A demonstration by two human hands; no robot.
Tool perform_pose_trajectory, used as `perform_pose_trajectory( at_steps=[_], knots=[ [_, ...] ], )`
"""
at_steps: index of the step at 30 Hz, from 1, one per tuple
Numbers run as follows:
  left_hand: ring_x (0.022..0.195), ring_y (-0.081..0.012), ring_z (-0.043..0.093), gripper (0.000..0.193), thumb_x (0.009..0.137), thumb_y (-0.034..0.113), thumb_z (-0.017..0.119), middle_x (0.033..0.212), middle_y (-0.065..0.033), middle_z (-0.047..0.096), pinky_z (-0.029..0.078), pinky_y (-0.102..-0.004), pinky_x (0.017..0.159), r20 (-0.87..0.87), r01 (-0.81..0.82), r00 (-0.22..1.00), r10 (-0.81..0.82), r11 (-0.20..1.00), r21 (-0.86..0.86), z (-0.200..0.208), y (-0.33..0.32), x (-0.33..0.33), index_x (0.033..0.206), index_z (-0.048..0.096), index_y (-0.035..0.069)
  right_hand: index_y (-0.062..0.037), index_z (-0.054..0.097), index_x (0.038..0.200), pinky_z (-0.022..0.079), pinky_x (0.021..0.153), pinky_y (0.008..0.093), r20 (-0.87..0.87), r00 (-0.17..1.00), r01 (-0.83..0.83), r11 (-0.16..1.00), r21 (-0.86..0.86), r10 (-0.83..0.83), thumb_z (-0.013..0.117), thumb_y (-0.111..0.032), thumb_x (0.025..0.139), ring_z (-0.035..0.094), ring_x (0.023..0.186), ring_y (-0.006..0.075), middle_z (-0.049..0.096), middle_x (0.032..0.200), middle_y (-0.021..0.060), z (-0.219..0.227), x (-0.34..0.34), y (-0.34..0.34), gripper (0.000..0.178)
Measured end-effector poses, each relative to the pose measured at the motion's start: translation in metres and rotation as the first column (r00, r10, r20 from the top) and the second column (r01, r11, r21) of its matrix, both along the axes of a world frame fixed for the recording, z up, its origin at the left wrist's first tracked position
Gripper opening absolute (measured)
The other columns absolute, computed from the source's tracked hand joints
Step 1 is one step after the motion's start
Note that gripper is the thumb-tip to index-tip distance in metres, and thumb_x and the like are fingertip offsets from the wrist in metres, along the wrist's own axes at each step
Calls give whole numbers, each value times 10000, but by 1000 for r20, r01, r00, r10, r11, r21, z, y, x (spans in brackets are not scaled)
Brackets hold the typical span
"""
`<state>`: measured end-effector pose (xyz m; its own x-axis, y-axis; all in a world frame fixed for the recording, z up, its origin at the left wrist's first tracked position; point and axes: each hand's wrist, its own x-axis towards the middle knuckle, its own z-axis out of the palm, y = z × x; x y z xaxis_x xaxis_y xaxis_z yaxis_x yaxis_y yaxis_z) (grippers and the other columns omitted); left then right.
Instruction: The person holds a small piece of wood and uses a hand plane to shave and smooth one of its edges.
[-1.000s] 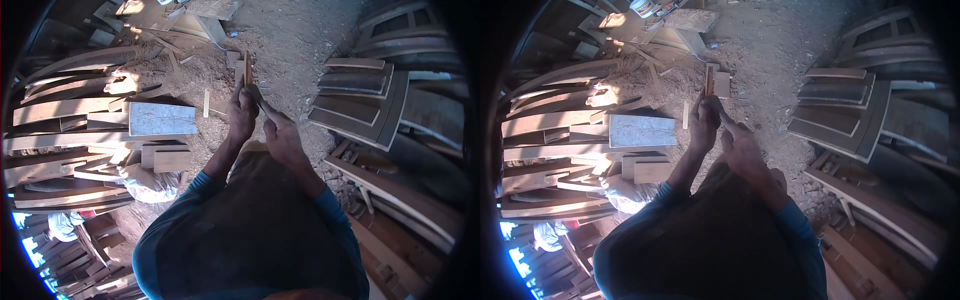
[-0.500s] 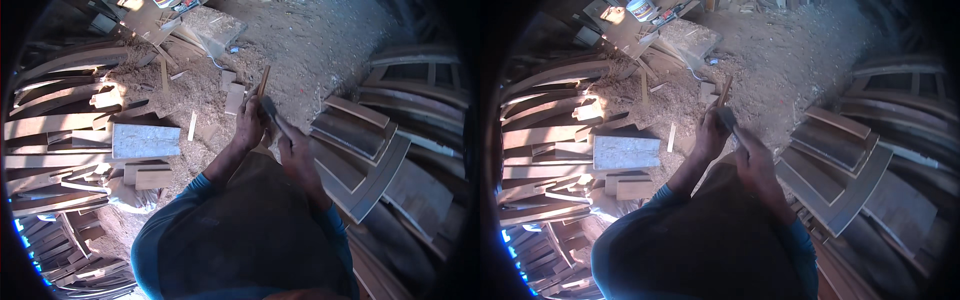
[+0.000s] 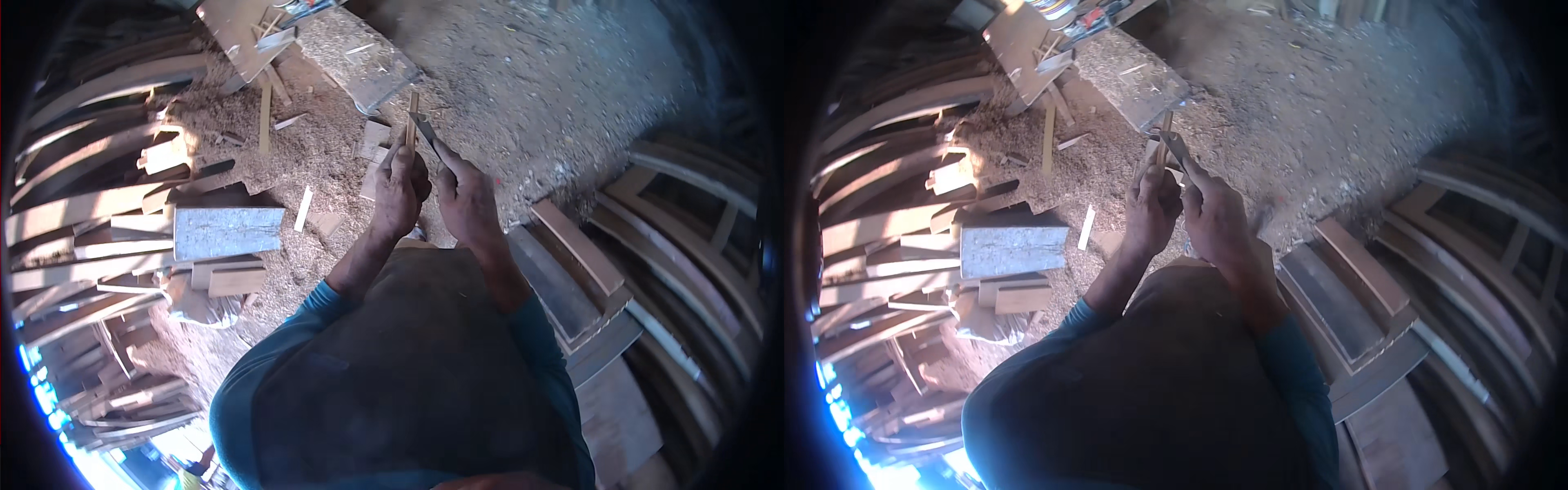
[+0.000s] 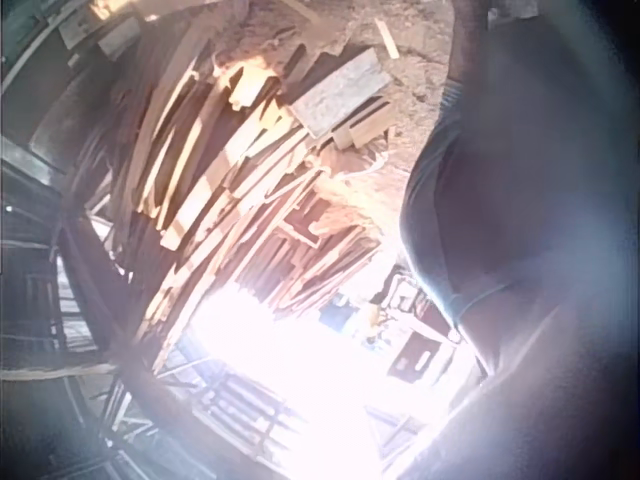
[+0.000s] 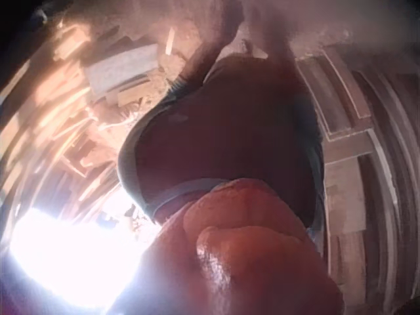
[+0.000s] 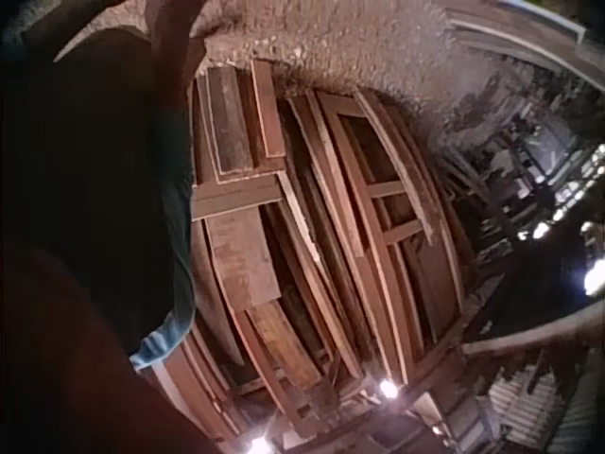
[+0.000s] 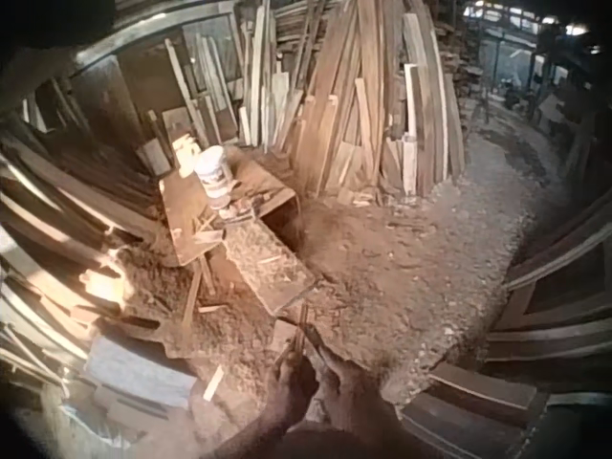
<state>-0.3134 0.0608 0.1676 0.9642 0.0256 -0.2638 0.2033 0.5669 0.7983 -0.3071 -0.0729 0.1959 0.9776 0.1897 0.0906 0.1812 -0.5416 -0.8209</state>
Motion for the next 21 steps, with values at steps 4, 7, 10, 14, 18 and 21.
perform_pose_trajectory(
  at_steps=[4,7,10,14,18,21],
  knots=[
    [491,-33,290,318,1119,289,406,663,71,341,249,-230,429,28,-221,975,220,973,66,-5,-10,60,1310,531,67,-78,571,1452,534,765,514,136,979,-172,973,156,152,582,-69,969,677,835,426,669,866,253,-28,83,2,484],
    [488,-37,286,262,1116,278,409,669,69,345,244,-238,425,-51,-381,924,379,924,-33,-13,-26,97,1224,544,81,-55,572,1444,539,787,513,-67,954,-281,952,125,291,584,-71,970,683,862,430,680,900,267,-22,137,-10,475],
    [565,-40,341,288,1107,274,416,685,66,382,300,-237,495,-7,-477,874,486,859,187,-9,-44,124,1195,580,55,32,610,1370,561,819,441,-88,917,-386,922,41,388,543,-42,1000,724,946,395,705,1050,291,-15,171,-16,382],
    [599,-59,381,320,1106,281,390,695,43,429,353,-265,538,9,-528,811,586,723,446,-10,-56,162,994,559,34,37,621,1354,561,833,448,-156,862,-462,874,151,483,545,-49,997,721,962,397,703,1082,298,-19,218,-26,376],
    [618,-160,494,234,1063,196,450,714,-41,511,437,-375,571,-81,-536,793,603,755,378,-35,-41,188,961,551,12,40,628,1335,556,903,473,-141,832,-493,832,256,536,532,-96,997,689,1027,444,702,1093,298,-46,263,-8,376],
    [638,-269,567,69,973,72,559,726,-101,561,487,-435,602,92,-331,843,531,375,866,-46,-26,203,977,567,3,45,609,1347,566,865,476,-86,809,-572,813,110,581,530,-85,989,702,970,438,709,1029,301,-38,277,8,389]
  ],
)
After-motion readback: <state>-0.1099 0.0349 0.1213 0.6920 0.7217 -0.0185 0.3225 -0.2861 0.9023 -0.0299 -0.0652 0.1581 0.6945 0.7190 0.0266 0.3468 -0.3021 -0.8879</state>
